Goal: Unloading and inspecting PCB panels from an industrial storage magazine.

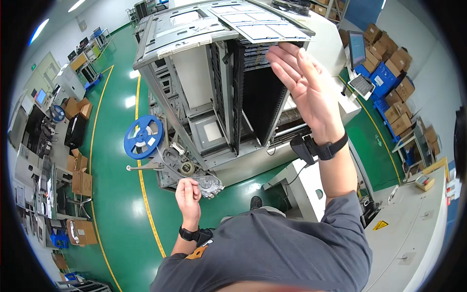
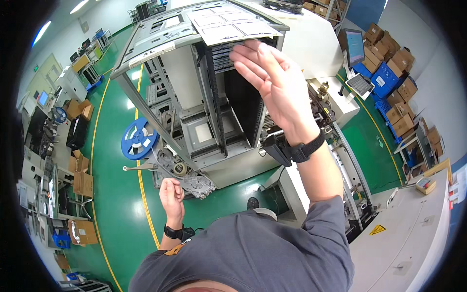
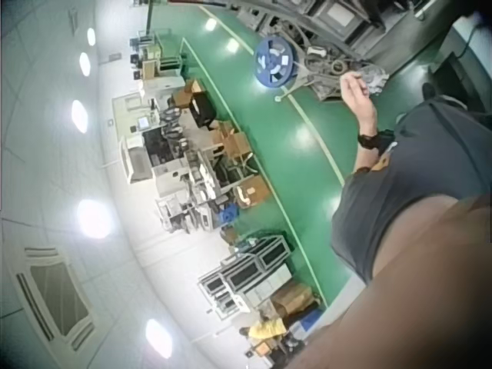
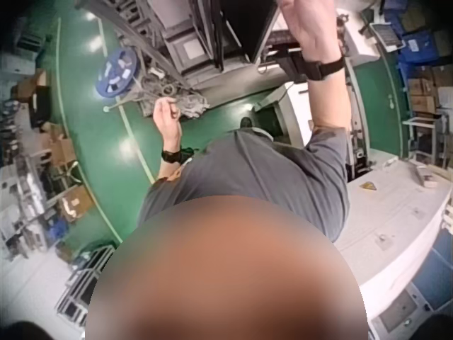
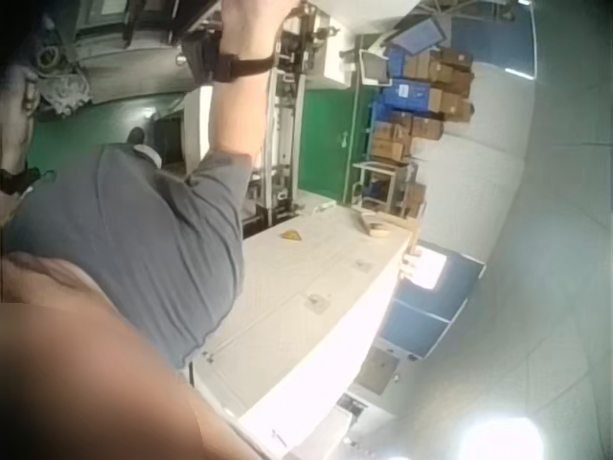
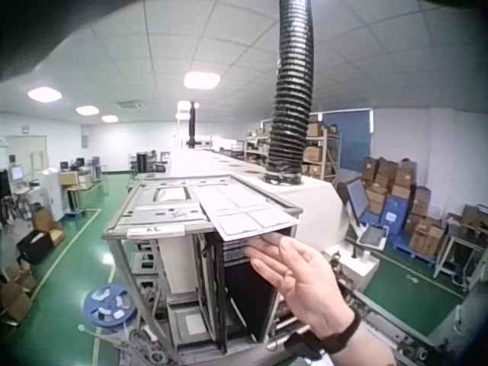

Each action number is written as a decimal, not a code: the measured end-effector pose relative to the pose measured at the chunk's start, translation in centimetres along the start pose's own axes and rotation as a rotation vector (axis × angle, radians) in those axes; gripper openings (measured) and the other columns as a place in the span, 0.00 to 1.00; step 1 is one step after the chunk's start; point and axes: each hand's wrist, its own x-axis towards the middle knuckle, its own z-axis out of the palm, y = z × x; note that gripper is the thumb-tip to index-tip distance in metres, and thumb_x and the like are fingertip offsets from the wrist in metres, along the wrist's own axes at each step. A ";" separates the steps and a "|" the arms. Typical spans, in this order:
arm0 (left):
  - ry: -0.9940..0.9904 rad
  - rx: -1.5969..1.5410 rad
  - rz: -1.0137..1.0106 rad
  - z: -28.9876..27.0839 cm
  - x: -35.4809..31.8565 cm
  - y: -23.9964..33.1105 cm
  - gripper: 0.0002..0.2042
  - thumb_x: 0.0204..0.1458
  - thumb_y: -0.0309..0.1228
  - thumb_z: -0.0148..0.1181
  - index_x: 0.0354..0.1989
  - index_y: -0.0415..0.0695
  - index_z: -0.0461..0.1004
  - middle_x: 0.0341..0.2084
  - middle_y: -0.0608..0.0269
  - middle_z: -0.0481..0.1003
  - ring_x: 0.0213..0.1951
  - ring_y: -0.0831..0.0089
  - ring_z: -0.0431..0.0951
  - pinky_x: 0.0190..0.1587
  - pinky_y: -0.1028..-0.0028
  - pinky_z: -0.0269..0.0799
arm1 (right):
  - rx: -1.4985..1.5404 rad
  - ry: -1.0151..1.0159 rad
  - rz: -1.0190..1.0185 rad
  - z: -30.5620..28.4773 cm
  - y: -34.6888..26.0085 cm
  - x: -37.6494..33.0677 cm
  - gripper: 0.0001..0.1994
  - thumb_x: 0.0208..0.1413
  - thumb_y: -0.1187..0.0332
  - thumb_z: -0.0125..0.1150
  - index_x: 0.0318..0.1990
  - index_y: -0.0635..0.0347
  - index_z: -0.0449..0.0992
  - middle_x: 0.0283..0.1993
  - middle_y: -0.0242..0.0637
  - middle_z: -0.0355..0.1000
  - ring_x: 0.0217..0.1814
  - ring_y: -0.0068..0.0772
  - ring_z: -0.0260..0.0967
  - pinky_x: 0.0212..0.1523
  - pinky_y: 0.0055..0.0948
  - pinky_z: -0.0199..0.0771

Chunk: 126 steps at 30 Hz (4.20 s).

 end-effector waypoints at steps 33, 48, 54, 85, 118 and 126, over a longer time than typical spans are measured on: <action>-0.198 0.074 -0.207 0.4 1.7 -3.0 0.10 0.62 0.33 0.45 0.31 0.43 0.68 0.17 0.74 0.61 0.18 0.88 0.55 0.19 0.87 0.51 | 0.118 0.166 0.018 1.7 -3.0 0.9 0.13 0.59 0.77 0.48 0.49 0.78 0.65 0.49 0.52 0.69 0.53 0.39 0.69 0.56 0.26 0.72; -0.735 0.098 0.079 8.0 6.9 3.8 0.15 0.57 0.41 0.53 0.39 0.39 0.67 0.21 0.67 0.67 0.19 0.85 0.58 0.21 0.84 0.53 | 0.166 0.066 0.012 -2.6 -7.5 -7.8 0.13 0.59 0.73 0.50 0.47 0.75 0.68 0.40 0.47 0.74 0.39 0.32 0.76 0.41 0.25 0.81; -1.061 -0.235 0.115 15.5 7.6 9.0 0.30 0.51 0.42 0.61 0.58 0.38 0.59 0.49 0.55 0.68 0.49 0.71 0.69 0.46 0.69 0.67 | 0.060 0.098 0.107 -5.2 -7.9 -13.4 0.15 0.56 0.73 0.53 0.46 0.80 0.68 0.36 0.50 0.74 0.28 0.32 0.76 0.34 0.26 0.82; -1.092 -0.141 -0.442 11.6 1.4 3.3 0.29 0.47 0.24 0.65 0.58 0.39 0.59 0.45 0.50 0.73 0.44 0.60 0.76 0.43 0.64 0.76 | -0.099 0.206 0.508 -12.7 -2.5 -23.7 0.19 0.54 0.65 0.59 0.44 0.78 0.72 0.33 0.44 0.76 0.27 0.24 0.74 0.26 0.19 0.75; -1.340 -0.049 -0.654 11.3 6.7 11.0 0.33 0.46 0.19 0.62 0.62 0.42 0.55 0.56 0.55 0.65 0.55 0.65 0.68 0.55 0.69 0.67 | -0.121 0.641 0.338 -1.8 -6.2 -24.1 0.15 0.60 0.67 0.51 0.48 0.71 0.69 0.34 0.31 0.72 0.27 0.15 0.65 0.27 0.14 0.66; -1.259 0.144 -0.619 6.7 5.4 9.8 0.33 0.47 0.19 0.61 0.63 0.43 0.55 0.56 0.58 0.65 0.56 0.70 0.66 0.57 0.72 0.64 | -0.112 0.780 0.226 -6.3 -0.9 -20.8 0.14 0.63 0.71 0.45 0.50 0.71 0.67 0.43 0.38 0.72 0.40 0.22 0.71 0.40 0.21 0.74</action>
